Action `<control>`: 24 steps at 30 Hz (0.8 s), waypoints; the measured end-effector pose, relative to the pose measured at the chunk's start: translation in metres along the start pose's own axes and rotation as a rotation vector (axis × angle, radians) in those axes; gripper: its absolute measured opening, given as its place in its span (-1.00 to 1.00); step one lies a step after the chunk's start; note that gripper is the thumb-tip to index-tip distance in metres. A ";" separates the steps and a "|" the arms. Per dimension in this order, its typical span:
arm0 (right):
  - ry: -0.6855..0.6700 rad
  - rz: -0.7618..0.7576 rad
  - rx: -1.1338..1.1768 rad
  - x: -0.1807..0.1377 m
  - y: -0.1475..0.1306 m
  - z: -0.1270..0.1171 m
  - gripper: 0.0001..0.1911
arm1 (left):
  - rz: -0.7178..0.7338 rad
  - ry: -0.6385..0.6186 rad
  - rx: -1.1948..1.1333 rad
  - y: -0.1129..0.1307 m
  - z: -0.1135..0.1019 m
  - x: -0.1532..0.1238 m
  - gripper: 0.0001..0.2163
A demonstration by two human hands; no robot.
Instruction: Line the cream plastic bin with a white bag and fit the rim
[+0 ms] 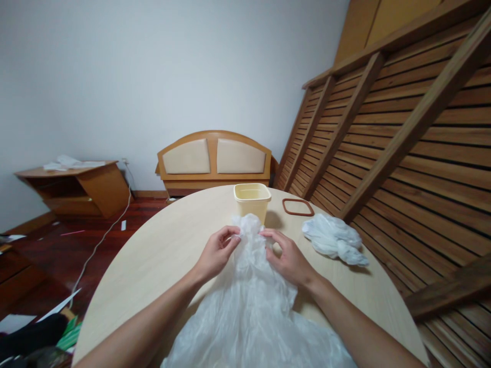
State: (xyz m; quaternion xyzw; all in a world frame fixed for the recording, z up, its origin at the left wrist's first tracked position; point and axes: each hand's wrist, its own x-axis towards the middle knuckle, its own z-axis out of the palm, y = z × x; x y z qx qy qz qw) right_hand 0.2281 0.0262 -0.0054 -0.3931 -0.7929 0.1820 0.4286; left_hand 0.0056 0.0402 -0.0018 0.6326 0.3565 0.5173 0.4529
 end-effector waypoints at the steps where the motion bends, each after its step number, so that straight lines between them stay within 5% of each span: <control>1: -0.009 0.004 0.028 -0.001 -0.004 0.002 -0.66 | -0.011 -0.013 -0.033 0.003 0.003 -0.002 -0.66; 7: -0.007 0.075 0.099 -0.007 -0.020 0.014 -0.54 | -0.040 -0.105 -0.204 0.004 0.016 -0.009 -0.61; 10: -0.055 0.041 0.110 -0.009 -0.025 0.018 -0.48 | -0.021 -0.049 -0.185 -0.001 0.021 -0.012 -0.58; 14: -0.097 0.010 0.138 -0.012 -0.024 0.020 -0.42 | -0.018 0.027 -0.082 -0.002 0.020 -0.012 -0.32; 19: -0.035 -0.040 0.193 -0.009 -0.016 0.024 -0.59 | 0.129 0.008 0.115 -0.002 0.012 -0.007 -0.78; 24: 0.263 0.092 0.111 -0.002 -0.021 0.015 -0.90 | 0.031 0.081 0.101 -0.007 0.006 -0.002 -0.84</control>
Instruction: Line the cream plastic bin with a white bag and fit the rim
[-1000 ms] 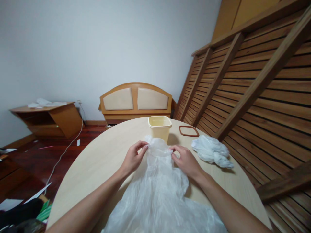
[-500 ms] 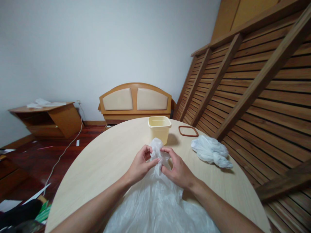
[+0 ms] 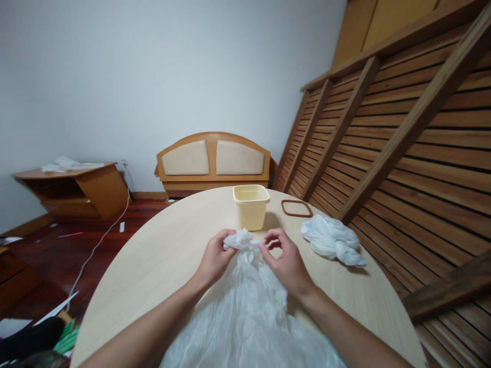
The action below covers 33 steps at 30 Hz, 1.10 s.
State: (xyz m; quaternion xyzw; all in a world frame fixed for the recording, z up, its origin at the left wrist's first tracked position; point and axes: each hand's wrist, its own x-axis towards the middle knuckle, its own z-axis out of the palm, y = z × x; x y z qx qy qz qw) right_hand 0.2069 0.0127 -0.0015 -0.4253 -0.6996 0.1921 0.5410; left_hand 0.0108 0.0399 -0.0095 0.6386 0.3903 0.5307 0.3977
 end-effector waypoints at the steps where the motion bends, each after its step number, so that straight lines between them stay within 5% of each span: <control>1: 0.030 0.039 -0.027 0.001 -0.004 -0.002 -0.90 | -0.016 0.028 -0.008 0.000 -0.001 0.001 -0.83; 6: -0.164 0.128 -0.036 -0.006 -0.025 0.000 -0.74 | -0.065 0.102 -0.040 0.006 0.000 0.001 -0.81; 11: -0.214 0.165 -0.032 -0.020 -0.025 0.019 -0.44 | -0.118 -0.045 -0.166 0.020 0.007 -0.007 -0.65; 21: -0.087 0.290 0.267 -0.016 -0.001 0.028 -0.64 | -0.051 -0.438 -0.294 0.038 0.013 -0.019 -0.60; 25: -0.076 0.262 0.308 -0.012 0.001 0.027 -0.70 | 0.057 -0.273 0.009 0.037 0.010 -0.020 -0.68; 28: -0.108 0.223 0.203 -0.011 -0.002 0.024 -0.76 | 0.127 -0.095 0.233 0.036 0.006 -0.021 -0.49; 30: -0.152 0.177 0.114 -0.010 -0.005 0.022 -0.79 | 0.141 -0.123 0.305 0.037 0.003 -0.020 -0.39; 33: -0.196 0.109 0.021 -0.012 -0.010 0.019 -0.75 | 0.141 -0.248 0.348 0.034 0.000 -0.019 -0.55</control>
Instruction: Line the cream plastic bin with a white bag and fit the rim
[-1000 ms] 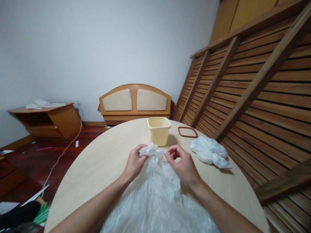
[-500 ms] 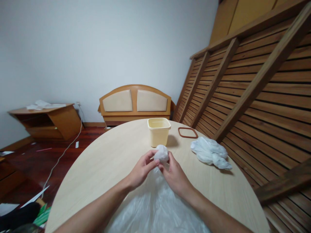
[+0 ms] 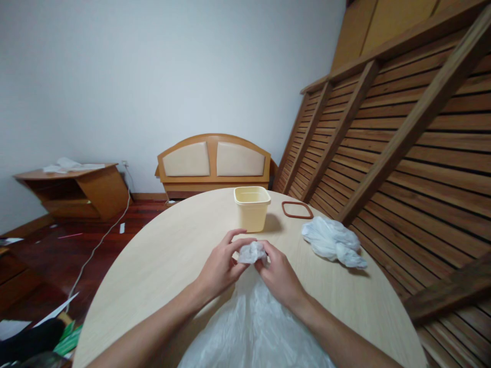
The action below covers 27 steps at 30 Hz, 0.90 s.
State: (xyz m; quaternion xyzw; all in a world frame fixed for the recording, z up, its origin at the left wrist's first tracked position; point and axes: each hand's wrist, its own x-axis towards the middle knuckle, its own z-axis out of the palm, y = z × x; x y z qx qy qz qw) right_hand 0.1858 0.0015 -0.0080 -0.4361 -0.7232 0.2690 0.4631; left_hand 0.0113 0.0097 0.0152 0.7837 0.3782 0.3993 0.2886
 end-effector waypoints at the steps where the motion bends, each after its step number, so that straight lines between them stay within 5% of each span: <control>1: -0.004 -0.008 -0.024 -0.002 -0.002 0.000 -0.72 | -0.001 -0.002 -0.009 -0.002 0.000 0.001 -0.63; 5: -0.011 -0.012 -0.070 -0.012 -0.006 0.003 -0.44 | -0.094 0.137 -0.189 -0.013 0.000 0.008 -0.87; 7: -0.016 -0.010 -0.053 -0.016 -0.008 0.006 -0.36 | -0.140 0.164 -0.346 -0.015 -0.002 0.011 -0.83; 13: 0.084 0.049 0.120 -0.012 -0.010 0.012 -0.62 | -0.232 0.153 -0.673 -0.013 -0.006 0.015 -0.60; 21: 0.069 0.097 0.300 0.008 -0.001 -0.003 -0.72 | -0.170 0.203 -0.604 -0.030 -0.003 0.020 -0.67; 27: 0.040 0.107 0.294 0.027 -0.006 -0.033 -0.64 | 0.100 0.142 -0.311 -0.038 -0.012 0.040 -0.77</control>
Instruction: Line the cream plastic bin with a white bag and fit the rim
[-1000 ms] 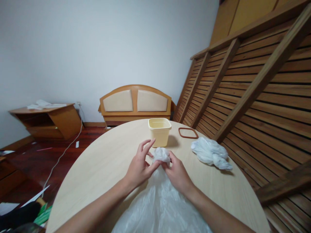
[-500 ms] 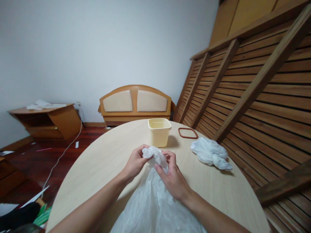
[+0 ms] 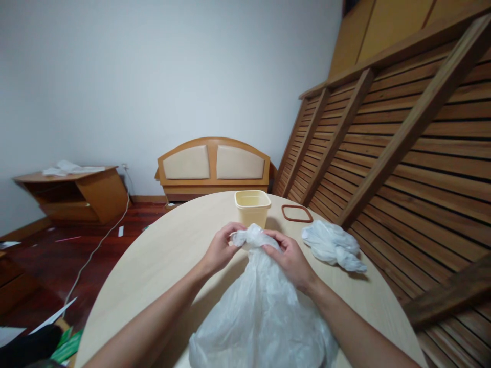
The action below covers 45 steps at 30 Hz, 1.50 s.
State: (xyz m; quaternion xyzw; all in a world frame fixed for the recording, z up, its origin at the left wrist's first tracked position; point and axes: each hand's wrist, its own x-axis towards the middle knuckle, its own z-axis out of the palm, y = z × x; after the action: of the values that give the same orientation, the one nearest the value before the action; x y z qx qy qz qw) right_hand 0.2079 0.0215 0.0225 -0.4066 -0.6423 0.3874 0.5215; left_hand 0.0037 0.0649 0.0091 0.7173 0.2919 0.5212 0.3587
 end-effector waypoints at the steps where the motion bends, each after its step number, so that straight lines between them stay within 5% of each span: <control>1: 0.015 0.008 -0.004 0.006 -0.002 -0.006 -0.63 | 0.066 -0.035 0.059 0.000 -0.002 0.005 -0.75; 6: 0.176 -0.040 -0.129 0.047 -0.018 -0.041 -0.56 | 0.251 -0.009 0.348 -0.012 -0.012 0.036 -0.50; 12: 0.347 -0.144 -0.280 0.078 -0.043 -0.067 -0.57 | 0.056 0.143 0.499 -0.050 -0.015 0.064 -0.67; 15: 0.365 -0.187 -0.340 0.082 -0.046 -0.068 -0.60 | 0.112 0.132 0.481 -0.056 -0.015 0.067 -0.74; 23: 0.288 -0.161 -0.402 0.090 -0.036 -0.059 -0.66 | 0.302 0.037 0.497 -0.037 -0.009 0.050 -0.85; 32: 0.088 -0.084 -0.807 0.077 -0.022 -0.035 -0.82 | 0.738 -0.154 0.818 -0.024 0.005 0.032 -0.90; 40: -0.167 -0.164 -0.875 0.075 -0.024 -0.042 -0.56 | 0.733 -0.269 0.958 -0.014 0.005 0.033 -0.90; 45: -0.144 -0.164 -0.854 0.063 -0.039 -0.068 -0.53 | 0.672 -0.272 0.914 -0.012 0.004 0.036 -0.88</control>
State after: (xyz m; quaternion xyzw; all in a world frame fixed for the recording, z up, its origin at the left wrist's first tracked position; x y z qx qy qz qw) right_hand 0.2628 0.0708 0.0915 -0.5053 -0.8097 0.0717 0.2895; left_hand 0.0173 0.0998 0.0181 0.9130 0.1950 0.3307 -0.1383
